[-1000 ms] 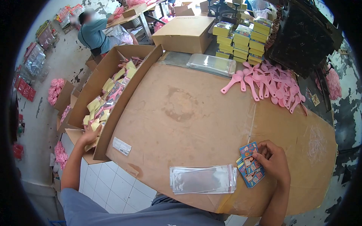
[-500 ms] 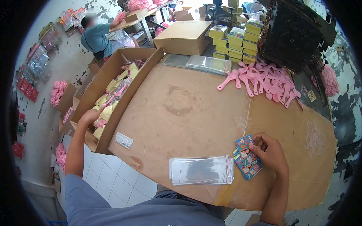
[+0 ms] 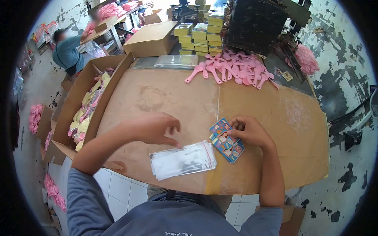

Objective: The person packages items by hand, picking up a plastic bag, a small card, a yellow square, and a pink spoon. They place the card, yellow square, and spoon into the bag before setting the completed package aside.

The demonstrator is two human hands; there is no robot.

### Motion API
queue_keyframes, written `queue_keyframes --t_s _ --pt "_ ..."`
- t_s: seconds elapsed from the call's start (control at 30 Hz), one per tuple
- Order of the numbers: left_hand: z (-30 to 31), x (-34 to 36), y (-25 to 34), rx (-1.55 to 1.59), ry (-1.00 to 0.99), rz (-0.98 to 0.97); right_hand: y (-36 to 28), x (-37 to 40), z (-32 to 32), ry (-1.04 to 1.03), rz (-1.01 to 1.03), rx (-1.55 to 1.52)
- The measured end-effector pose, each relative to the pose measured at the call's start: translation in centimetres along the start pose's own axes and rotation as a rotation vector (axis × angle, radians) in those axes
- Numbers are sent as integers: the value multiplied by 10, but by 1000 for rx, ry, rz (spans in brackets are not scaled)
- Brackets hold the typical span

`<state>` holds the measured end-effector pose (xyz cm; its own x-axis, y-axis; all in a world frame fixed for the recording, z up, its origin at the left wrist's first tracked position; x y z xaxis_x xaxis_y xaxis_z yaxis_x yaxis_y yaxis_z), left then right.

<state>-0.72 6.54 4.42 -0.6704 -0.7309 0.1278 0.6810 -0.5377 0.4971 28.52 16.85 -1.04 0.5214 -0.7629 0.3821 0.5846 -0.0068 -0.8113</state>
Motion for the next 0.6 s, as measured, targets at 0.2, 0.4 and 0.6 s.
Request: queue_keyframes --t_s 0.2,0.4,0.6 --pt "-47 -33 15 77 98 -38 0 0 3 -16 61 -162" --pt "-52 -17 -3 562 411 50 -21 22 0 -124 162 -353" --pt "-49 -13 -5 682 390 138 -53 35 -38 -384 477 -105"
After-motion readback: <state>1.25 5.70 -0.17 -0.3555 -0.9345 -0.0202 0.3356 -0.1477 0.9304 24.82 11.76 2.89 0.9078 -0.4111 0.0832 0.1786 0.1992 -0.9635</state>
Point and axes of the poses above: each hand's wrist, its own x-axis away from the middle knuckle, its own z-axis out of the back of the hand, y = z × x, the point moved 5 cm from there along -x, towards the middle knuckle, and after that the axes turned 12 degrees about -z, right-handed, at the moved point
